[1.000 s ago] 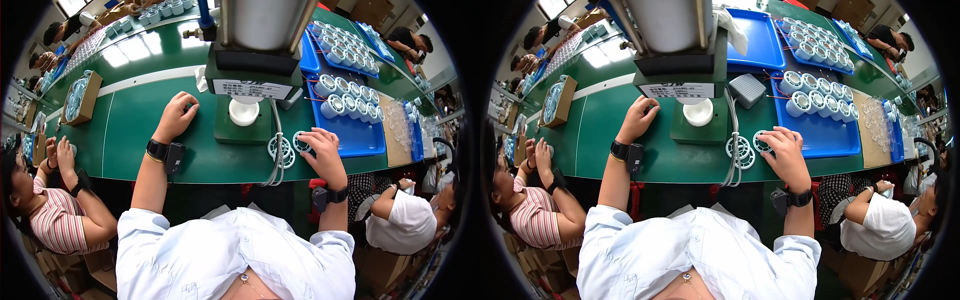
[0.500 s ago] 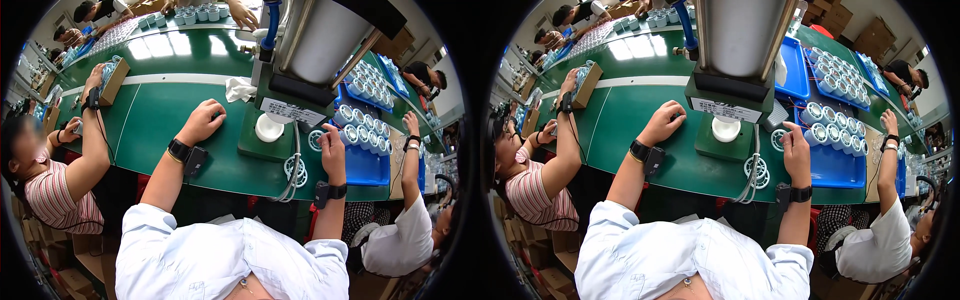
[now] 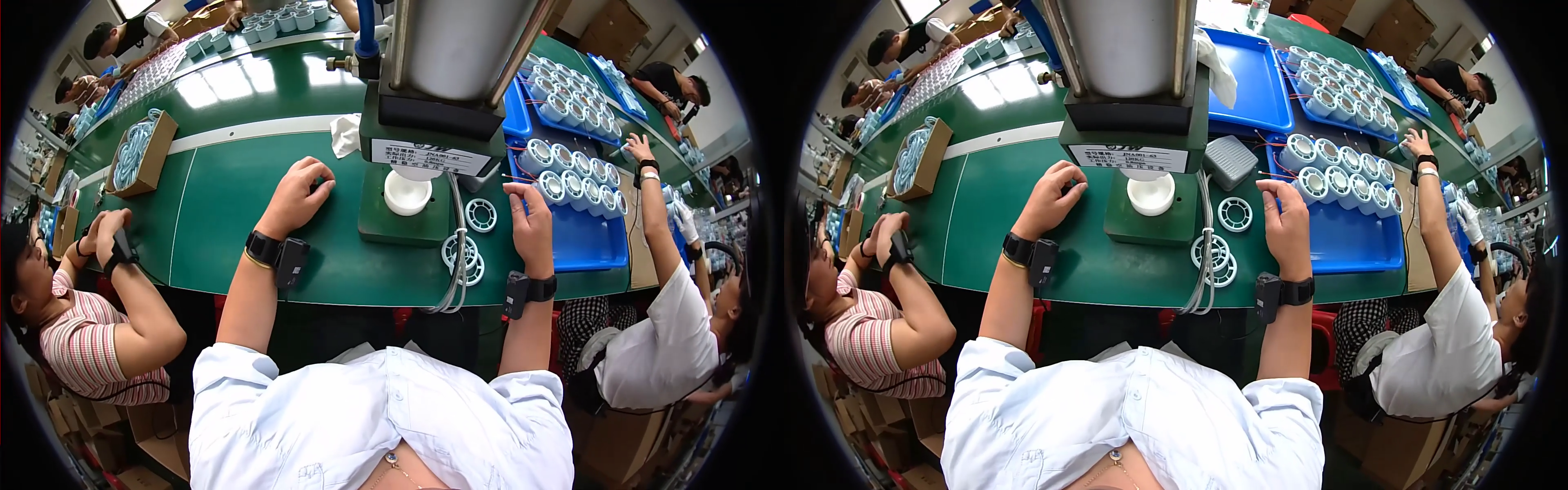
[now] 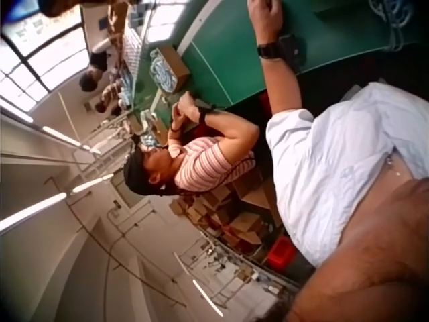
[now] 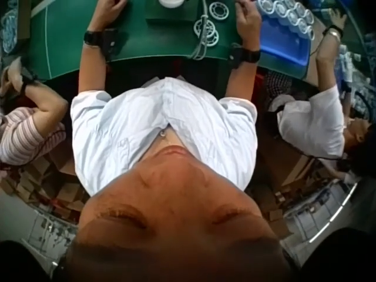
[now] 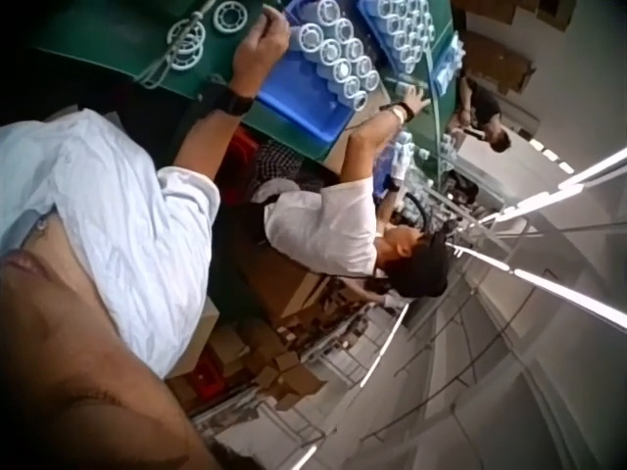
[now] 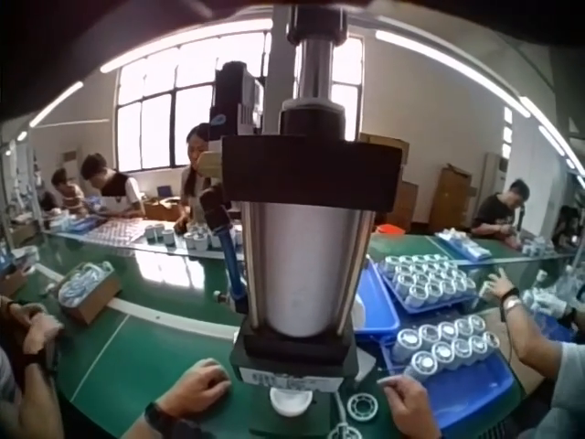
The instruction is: The person picks up a white plastic ring from a box, places it onto a motor component, and presses the assembly into a machine. They then place the finished motor onto a blue tray and repeat the process.
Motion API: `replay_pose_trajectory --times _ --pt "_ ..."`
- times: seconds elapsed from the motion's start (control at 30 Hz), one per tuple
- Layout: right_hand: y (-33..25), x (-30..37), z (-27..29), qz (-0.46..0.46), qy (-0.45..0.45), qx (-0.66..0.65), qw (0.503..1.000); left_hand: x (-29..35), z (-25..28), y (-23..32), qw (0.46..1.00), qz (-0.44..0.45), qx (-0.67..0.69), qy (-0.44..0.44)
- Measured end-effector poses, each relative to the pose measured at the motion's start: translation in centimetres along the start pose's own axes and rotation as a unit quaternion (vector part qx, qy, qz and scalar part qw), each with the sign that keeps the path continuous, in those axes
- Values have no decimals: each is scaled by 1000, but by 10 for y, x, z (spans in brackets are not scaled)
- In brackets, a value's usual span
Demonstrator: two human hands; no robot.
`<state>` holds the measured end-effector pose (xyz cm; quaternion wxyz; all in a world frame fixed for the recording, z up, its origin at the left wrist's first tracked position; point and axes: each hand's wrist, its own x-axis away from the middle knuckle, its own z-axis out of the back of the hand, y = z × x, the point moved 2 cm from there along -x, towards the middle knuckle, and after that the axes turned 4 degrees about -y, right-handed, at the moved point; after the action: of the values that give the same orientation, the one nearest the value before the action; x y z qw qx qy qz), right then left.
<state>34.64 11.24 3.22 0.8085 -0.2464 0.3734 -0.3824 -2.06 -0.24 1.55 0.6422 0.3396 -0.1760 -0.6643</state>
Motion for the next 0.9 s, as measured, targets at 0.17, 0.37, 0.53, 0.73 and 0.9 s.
replay_pose_trajectory --times 0.17,0.37,0.53,0.73,0.9 --pt "3 2 0 -41 -51 -22 998 -1 -1 -3 999 -30 -10 6" --pt "-24 13 8 58 -119 77 988 -2 0 -1 1000 -29 -6 3" --pt "-51 42 4 66 -271 131 951 -1 0 2 1000 -2 2 7" --pt "-41 30 -2 52 -234 173 955 0 0 -1 999 -29 -5 11" --pt "-12 10 -1 44 -143 140 979 -1 -1 0 1000 -10 6 1"
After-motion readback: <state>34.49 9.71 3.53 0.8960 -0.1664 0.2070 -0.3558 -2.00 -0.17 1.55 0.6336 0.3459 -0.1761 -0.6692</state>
